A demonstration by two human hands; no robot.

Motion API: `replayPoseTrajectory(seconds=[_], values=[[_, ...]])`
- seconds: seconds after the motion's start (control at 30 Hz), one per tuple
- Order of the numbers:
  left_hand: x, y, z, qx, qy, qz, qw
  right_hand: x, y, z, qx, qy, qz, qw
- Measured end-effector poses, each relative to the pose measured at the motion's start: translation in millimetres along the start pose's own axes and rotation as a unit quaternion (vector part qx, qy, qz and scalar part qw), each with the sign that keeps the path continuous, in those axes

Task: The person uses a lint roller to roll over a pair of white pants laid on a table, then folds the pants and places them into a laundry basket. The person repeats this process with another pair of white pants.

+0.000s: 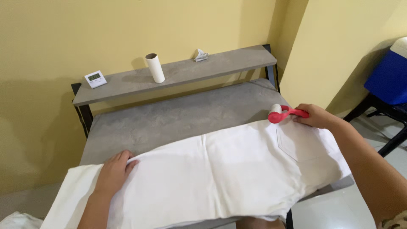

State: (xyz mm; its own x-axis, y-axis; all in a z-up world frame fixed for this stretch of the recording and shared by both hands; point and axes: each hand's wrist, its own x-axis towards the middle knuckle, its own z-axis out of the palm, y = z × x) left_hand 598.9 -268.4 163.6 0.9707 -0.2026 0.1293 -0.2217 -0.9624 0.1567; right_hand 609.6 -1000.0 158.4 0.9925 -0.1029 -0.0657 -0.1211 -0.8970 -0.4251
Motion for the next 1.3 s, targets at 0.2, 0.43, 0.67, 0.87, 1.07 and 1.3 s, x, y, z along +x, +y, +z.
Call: replayPoseTrajectory(seconds=[0.2,0.43,0.67,0.87,1.07,1.3], values=[[35.0,-25.6,6.0,0.098,0.069,0.08,0.99,3.9,-37.4,-1.0,0.029,0.069,-0.017,0.997],[113.5,-51.1,-30.1,0.11,0.232,0.013,0.966,46.4,-103.2,-4.6,0.17,0.243,-0.114,0.948],[63.3,-67.4,-88.6,0.125,0.303,0.112,0.938,9.6,-105.7,-35.1,0.088,0.352,-0.097,0.927],[-58.1,-94.6,-89.1,0.141,0.315,-0.029,0.938,-108.1,-84.6,-38.1,0.15,0.356,-0.101,0.917],[-154.4,-141.1,-39.1,0.166,0.202,-0.131,0.956,-211.3,-42.3,-17.8,0.244,0.266,-0.013,0.933],[-192.3,-160.6,-14.9,0.08,-0.095,-0.269,0.955,-272.9,-13.8,-10.7,0.362,0.236,0.022,0.902]])
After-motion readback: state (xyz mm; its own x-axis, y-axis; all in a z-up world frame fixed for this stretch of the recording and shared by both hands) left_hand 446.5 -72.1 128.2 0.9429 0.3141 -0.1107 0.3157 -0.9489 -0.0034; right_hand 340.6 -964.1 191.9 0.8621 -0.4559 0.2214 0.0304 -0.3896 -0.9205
